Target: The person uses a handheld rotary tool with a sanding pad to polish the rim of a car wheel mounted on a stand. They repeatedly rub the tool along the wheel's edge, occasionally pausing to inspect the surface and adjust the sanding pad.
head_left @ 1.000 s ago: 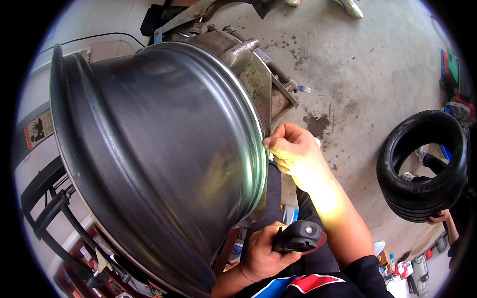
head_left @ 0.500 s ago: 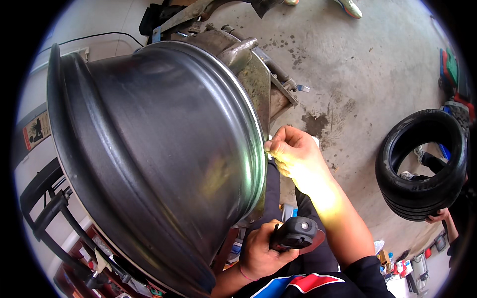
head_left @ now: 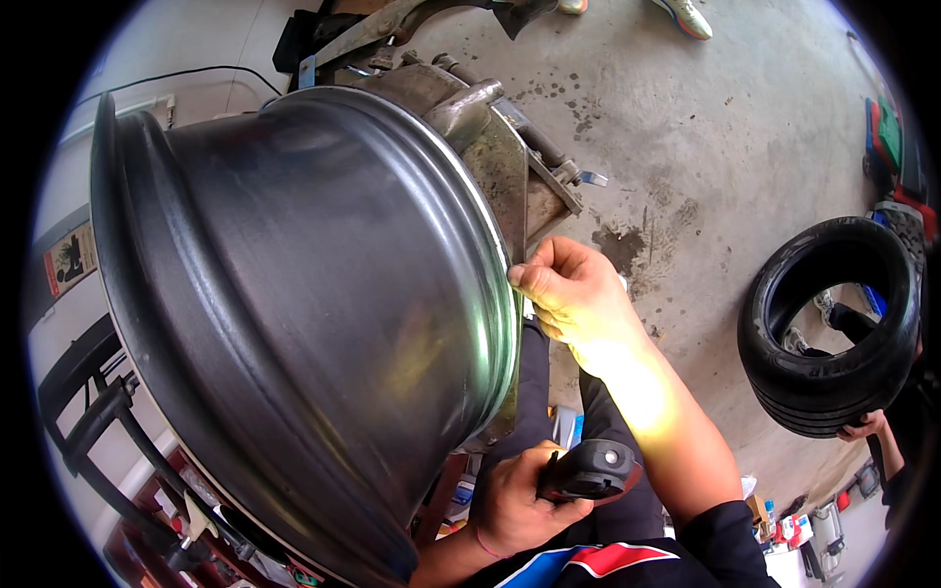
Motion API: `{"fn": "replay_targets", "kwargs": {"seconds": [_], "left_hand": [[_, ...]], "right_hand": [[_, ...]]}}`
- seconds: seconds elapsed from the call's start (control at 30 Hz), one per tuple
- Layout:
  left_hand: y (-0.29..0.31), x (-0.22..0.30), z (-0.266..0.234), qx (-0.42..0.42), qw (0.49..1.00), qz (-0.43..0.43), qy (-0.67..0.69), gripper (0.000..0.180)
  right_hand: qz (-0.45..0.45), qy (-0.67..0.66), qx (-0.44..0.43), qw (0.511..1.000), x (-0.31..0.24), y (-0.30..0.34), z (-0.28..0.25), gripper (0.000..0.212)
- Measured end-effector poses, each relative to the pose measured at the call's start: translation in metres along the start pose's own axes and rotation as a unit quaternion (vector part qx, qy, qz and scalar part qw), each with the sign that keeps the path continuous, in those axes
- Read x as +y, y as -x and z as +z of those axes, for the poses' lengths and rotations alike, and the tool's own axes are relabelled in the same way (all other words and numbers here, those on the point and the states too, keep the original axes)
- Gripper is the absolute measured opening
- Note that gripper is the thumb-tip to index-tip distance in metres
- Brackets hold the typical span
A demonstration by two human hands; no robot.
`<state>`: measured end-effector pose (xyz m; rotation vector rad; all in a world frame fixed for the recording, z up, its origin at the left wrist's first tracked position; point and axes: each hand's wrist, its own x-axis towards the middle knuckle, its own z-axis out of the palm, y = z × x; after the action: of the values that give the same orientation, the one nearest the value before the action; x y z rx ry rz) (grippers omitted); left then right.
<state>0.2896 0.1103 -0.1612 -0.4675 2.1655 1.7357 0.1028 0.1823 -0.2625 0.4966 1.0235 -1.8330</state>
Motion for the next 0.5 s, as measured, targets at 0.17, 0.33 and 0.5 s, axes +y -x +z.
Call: {"fn": "replay_targets", "kwargs": {"seconds": [0.17, 0.33, 0.5], "left_hand": [[-0.005, 0.004, 0.0, 0.006, 1.0, 0.014, -0.007, 0.051], [-0.008, 0.01, 0.0, 0.026, 0.998, 0.019, -0.048, 0.05], [-0.01, 0.003, 0.007, 0.047, 0.999, 0.021, -0.007, 0.052]], "right_hand": [[-0.009, -0.025, -0.008, 1.0, 0.001, -0.003, 0.003, 0.018], [-0.053, 0.037, 0.029, 0.997, -0.021, -0.017, 0.014, 0.019], [-0.084, 0.145, 0.082, 0.983, -0.045, -0.026, 0.024, 0.02]]}}
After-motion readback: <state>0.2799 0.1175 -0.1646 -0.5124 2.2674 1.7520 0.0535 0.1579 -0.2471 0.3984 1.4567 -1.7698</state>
